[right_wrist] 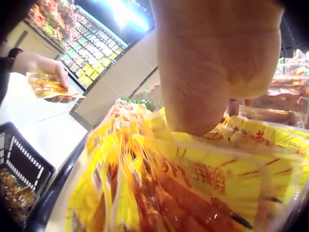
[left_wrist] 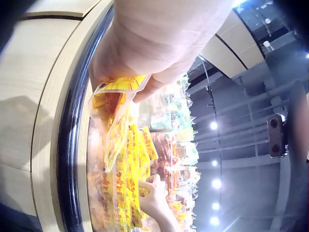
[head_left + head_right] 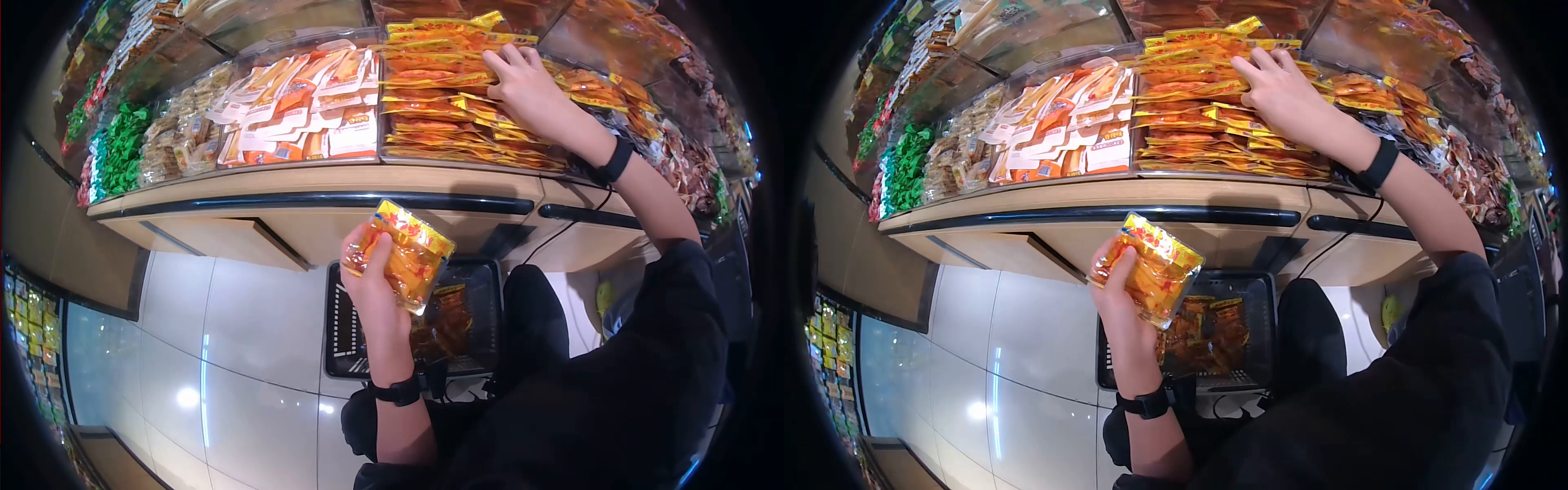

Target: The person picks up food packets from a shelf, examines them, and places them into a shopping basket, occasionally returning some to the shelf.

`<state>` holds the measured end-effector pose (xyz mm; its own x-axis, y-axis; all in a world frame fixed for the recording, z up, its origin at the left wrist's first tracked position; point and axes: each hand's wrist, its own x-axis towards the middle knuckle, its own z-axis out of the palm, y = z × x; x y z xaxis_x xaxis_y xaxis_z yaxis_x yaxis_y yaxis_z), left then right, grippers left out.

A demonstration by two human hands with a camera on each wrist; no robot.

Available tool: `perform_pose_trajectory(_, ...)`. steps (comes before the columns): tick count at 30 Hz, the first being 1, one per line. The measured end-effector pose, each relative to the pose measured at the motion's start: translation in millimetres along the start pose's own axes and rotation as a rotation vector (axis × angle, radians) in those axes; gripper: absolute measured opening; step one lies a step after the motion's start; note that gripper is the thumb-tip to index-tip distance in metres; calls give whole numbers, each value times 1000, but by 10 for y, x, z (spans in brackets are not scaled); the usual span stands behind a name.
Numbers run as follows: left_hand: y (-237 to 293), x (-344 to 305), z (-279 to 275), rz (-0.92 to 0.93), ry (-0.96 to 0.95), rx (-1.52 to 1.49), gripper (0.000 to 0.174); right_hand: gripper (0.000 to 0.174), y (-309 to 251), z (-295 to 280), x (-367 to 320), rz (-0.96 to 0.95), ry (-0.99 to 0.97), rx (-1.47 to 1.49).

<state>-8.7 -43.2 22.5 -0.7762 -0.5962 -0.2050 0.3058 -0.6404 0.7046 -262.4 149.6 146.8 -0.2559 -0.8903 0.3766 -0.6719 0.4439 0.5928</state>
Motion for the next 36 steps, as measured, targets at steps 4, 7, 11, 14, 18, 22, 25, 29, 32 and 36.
perform_pose_trajectory(4, 29, 0, -13, 8, -16, -35, 34, 11, 6, -115, -33, 19, 38, 28)
perform_pose_trajectory(7, 56, -17, 33, -12, -75, -68, 35, 8, 72, 62, -24, -13, 3, -20)
perform_pose_trajectory(11, -5, -26, 33, -21, -193, -109, 40, 8, 25, 1, -16, 26, -59, 6)
perform_pose_trajectory(14, 1, -41, 19, -18, -233, -99, 42, 9, -92, -298, -124, 8, 166, 21)
perform_pose_trajectory(18, 35, -78, 56, -23, -227, -93, 46, 18, -816, -888, -272, 220, 281, 657)
perform_pose_trajectory(22, 25, -112, 110, 17, -264, -47, 49, 24, -1399, -826, -448, 558, -154, 1482)
perform_pose_trajectory(25, 3, -144, 126, 50, -229, 28, 49, 22, -1348, -658, -433, 498, -197, 1704)
perform_pose_trajectory(29, 39, -184, 94, 74, -191, 89, 48, 20, -1259, -610, -424, 541, -247, 1792)
perform_pose_trajectory(32, 59, -178, 48, 70, -181, 112, 48, 22, -1230, -639, -431, 467, -286, 1849)
perform_pose_trajectory(36, 64, -146, -26, -148, -251, -152, 46, 38, -1097, -617, -271, 182, -93, 2016)
